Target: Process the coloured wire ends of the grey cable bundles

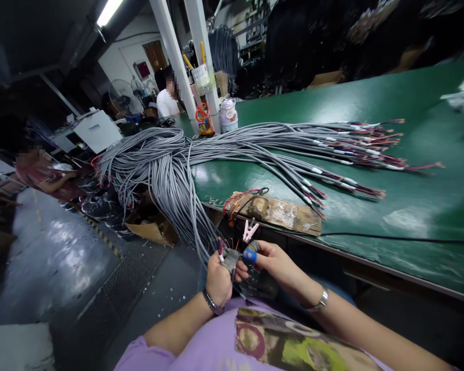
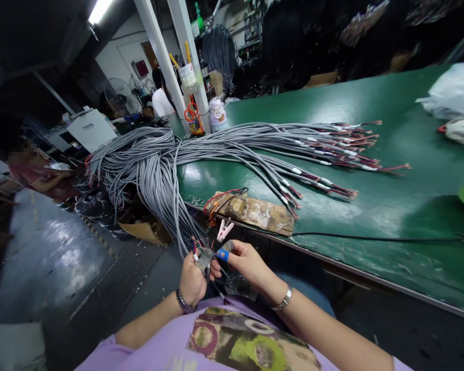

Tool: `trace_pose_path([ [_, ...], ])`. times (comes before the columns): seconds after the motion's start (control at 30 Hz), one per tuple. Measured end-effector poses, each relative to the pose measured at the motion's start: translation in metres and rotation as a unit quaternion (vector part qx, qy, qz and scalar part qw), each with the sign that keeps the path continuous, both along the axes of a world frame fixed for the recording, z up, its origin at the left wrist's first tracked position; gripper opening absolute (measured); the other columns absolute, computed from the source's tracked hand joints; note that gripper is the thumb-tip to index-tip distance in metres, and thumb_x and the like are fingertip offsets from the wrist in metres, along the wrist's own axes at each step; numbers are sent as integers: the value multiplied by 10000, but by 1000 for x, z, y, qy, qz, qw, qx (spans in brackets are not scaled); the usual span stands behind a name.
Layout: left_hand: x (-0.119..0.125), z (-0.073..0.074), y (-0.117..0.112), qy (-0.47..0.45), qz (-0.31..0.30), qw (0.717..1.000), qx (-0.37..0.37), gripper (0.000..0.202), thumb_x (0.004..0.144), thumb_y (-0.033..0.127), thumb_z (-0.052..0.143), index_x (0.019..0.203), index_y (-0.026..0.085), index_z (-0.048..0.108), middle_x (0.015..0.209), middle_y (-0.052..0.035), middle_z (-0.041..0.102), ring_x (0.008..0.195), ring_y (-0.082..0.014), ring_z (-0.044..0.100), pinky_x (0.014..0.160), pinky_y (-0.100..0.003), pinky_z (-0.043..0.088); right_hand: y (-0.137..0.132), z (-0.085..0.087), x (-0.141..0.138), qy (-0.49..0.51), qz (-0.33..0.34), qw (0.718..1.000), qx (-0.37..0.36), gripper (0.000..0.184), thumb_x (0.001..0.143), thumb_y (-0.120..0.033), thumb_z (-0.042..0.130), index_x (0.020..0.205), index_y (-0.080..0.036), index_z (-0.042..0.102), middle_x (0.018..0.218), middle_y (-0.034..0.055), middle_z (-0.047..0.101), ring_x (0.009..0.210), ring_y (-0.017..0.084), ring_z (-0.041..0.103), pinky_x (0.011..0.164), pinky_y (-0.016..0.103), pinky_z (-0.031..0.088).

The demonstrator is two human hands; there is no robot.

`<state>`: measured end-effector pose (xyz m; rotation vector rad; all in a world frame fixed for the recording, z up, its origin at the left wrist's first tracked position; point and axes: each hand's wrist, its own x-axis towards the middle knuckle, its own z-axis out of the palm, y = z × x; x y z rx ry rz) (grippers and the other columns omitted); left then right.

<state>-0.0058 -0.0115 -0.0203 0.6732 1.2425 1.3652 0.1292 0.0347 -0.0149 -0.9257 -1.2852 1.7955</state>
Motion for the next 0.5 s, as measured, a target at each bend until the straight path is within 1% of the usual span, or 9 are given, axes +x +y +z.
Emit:
trace_pose_path([
  [0.17, -1, 2, 1, 8, -2, 1000, 0, 329, 673, 448, 660, 695, 143, 541, 482, -1, 592, 344, -89, 507, 341, -174, 255, 0, 1, 2, 2, -5, 1000, -1, 392, 577, -500, 767, 622, -164, 570, 551, -26, 509, 527, 97, 401, 506, 245, 317],
  [0.27, -3, 4, 0, 12, -17, 1000, 4, 332, 675, 453, 658, 659, 144, 537, 473, -3, 585, 341, -83, 500, 337, -173, 251, -1, 0, 8, 0, 20, 1000, -15, 380, 561, -473, 786, 615, -160, 576, 558, -27, 513, 538, 97, 410, 512, 240, 328],
  [0.37, -5, 9, 0, 1, -46, 999, 12, 338, 660, 449, 676, 617, 150, 525, 436, 12, 555, 304, -67, 447, 319, -175, 248, 1, -2, 16, 28, 40, 997, -59, 358, 548, -423, 812, 640, -154, 595, 577, -29, 520, 536, 88, 419, 515, 232, 347],
  [0.43, -6, 13, 0, -15, -61, 998, 7, 342, 636, 447, 694, 609, 157, 516, 411, 23, 538, 284, -64, 414, 303, -174, 253, 7, -4, 20, 79, 21, 992, -99, 335, 580, -417, 800, 678, -161, 607, 592, -34, 518, 525, 79, 412, 515, 227, 364],
  [0.5, -6, 17, 0, -32, -75, 997, 0, 349, 610, 449, 709, 608, 162, 511, 398, 26, 536, 274, -66, 407, 290, -170, 255, 14, -5, 21, 129, -10, 982, -136, 344, 626, -467, 763, 715, -169, 616, 624, -26, 533, 524, 75, 417, 525, 228, 391],
])
